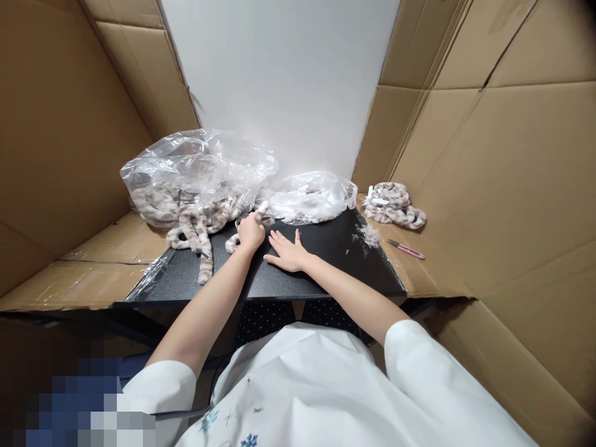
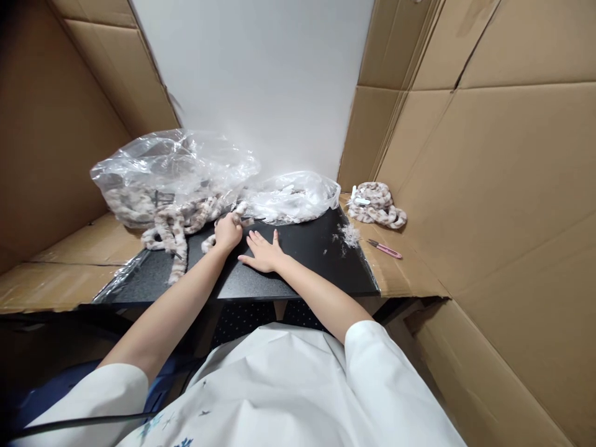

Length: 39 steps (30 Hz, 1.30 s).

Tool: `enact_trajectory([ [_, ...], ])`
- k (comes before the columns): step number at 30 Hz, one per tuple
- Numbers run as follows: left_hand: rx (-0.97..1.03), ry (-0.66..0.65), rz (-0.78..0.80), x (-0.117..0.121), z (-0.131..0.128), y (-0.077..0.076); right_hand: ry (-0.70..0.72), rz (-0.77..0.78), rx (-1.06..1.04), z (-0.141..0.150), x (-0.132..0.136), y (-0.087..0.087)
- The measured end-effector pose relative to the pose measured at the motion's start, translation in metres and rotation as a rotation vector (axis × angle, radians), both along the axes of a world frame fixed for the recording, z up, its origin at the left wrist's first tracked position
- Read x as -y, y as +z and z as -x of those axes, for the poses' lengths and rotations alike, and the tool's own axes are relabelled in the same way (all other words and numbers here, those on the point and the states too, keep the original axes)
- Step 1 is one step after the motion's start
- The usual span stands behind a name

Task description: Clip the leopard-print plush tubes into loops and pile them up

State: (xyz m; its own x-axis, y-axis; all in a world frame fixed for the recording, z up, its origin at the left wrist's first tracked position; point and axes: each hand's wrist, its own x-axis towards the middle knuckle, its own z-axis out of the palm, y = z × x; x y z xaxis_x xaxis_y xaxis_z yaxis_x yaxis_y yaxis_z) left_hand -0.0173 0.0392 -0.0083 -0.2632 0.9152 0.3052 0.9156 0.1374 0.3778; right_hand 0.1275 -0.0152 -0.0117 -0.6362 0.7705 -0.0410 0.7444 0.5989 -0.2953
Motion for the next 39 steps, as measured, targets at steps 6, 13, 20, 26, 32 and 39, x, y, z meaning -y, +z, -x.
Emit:
enact_trajectory([
  [6,0.0,-0.008,0.001,0.0,0.0,0.0,-0.045,-0.027,0.036,-0.04,-0.006,-0.007],
  [13,0.008,-0.007,0.014,-0.002,0.001,-0.002,-0.368,-0.058,0.19,-0.161,-0.021,-0.012],
  [20,-0.01,-0.001,0.01,-0.005,0.002,-0.005,-0.418,-0.085,0.237,-0.197,-0.024,-0.011],
  [26,-0.033,-0.017,0.003,-0.007,0.004,-0.007,-0.211,-0.118,0.079,-0.127,-0.007,0.014],
  [32,-0.037,-0.004,0.01,-0.007,0.004,-0.007,0.065,-0.054,0.002,-0.064,0.017,-0.002],
  [39,-0.003,-0.004,-0.008,-0.007,0.003,-0.007,-0.125,-0.037,0.06,-0.125,0.0,-0.01],
])
